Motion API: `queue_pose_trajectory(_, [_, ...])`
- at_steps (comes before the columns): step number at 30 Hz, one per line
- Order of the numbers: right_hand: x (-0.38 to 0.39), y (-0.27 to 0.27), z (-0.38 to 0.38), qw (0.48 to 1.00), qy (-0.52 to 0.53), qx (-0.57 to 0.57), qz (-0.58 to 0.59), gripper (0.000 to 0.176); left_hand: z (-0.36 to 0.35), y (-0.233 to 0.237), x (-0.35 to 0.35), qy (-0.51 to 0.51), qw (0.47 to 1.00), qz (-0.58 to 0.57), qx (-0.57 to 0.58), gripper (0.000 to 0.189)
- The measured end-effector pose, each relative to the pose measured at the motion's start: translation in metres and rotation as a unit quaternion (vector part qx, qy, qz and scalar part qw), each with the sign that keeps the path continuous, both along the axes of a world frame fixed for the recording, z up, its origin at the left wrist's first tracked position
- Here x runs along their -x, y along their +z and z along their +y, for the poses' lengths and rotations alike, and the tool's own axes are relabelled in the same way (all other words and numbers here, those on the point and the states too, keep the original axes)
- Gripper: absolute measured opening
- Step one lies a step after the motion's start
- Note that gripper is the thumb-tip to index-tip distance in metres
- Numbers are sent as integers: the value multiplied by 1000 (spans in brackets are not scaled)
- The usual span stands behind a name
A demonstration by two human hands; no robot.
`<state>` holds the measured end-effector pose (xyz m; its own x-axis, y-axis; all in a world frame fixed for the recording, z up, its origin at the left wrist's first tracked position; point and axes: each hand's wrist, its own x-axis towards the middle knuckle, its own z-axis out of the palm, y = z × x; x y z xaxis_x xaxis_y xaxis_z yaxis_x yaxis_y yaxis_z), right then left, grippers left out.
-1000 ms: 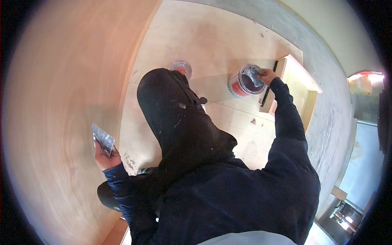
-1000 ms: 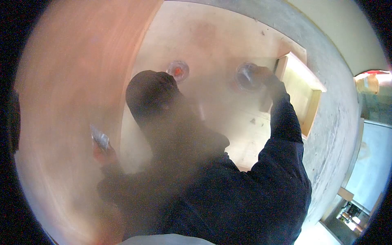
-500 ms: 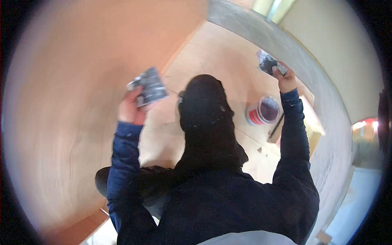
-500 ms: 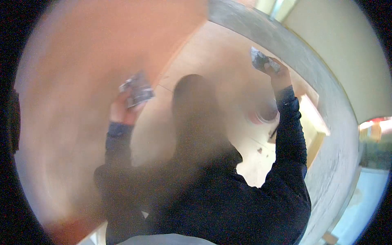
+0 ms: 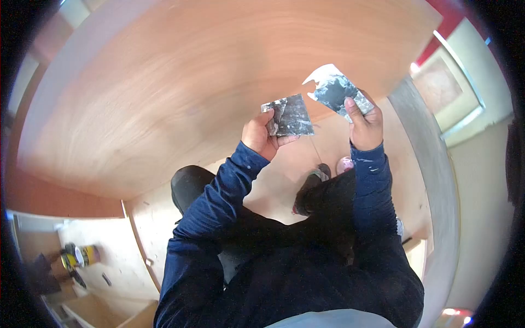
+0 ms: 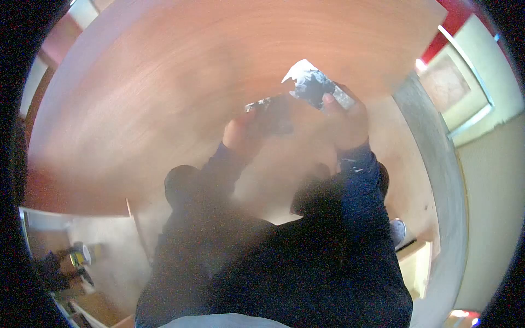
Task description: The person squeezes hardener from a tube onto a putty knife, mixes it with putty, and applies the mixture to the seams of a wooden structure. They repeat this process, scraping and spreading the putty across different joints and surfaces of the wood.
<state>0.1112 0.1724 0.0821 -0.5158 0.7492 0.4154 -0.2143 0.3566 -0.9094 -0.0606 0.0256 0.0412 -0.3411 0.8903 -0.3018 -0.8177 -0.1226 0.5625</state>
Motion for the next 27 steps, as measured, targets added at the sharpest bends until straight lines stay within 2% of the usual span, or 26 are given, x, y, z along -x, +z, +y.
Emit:
queue_pose_trajectory(3, [43, 12, -25, 998, 35, 59, 5, 29, -15, 11, 23, 63, 996, -55, -38, 31])
queue_pose_trajectory(5, [55, 36, -40, 999, 39, 30, -22, 30, -24, 30, 27, 98, 991, -77, -58, 31])
queue_pose_trajectory(6, [-7, 7, -17, 999, 22, 30, -35, 30, 12, -3, -33, 85, 990, -86, -68, 31])
queue_pose_trajectory(11, [-4, 10, -41, 997, 76, 24, 6, 32, 3, 3, -37, 91, 989, -81, -87, 31])
queue_pose_trajectory(12, [-5, 15, -39, 994, 44, -95, -43, 32, 7, 8, -40, 101, 988, -74, -90, 30])
queue_pose_trajectory(13, [-4, 3, -32, 993, 48, -96, -46, 32, 10, 14, -45, 110, 987, -67, -93, 30])
queue_pose_trajectory(14, [3, -23, -24, 976, -26, -212, -36, 31, 11, 19, -45, 112, 986, -71, -98, 30])
queue_pose_trajectory(15, [10, -26, -27, 942, -98, -321, -22, 30, 9, 27, -49, 140, 985, -46, -95, 29])
queue_pose_trajectory(16, [9, -24, -30, 963, -17, -269, 2, 31, 7, 31, -52, 167, 982, -20, -91, 28])
queue_pose_trajectory(19, [4, -7, -39, 942, 10, -335, 2, 32, 12, 22, -58, 191, 975, 34, -106, 26])
queue_pose_trajectory(20, [1, -28, -36, 955, -24, -296, 11, 33, 14, 20, -63, 193, 975, 32, -105, 26])
queue_pose_trajectory(21, [-6, -22, -32, 954, -24, -298, 6, 33, 17, 21, -67, 203, 971, 43, -123, 25])
queue_pose_trajectory(23, [-12, 4, -33, 937, 68, -336, -71, 34, 14, 27, -67, 218, 964, 56, -140, 24])
queue_pose_trajectory(27, [-7, 14, -38, 931, 86, -342, -94, 36, 13, 28, -63, 239, 964, 58, -100, 23])
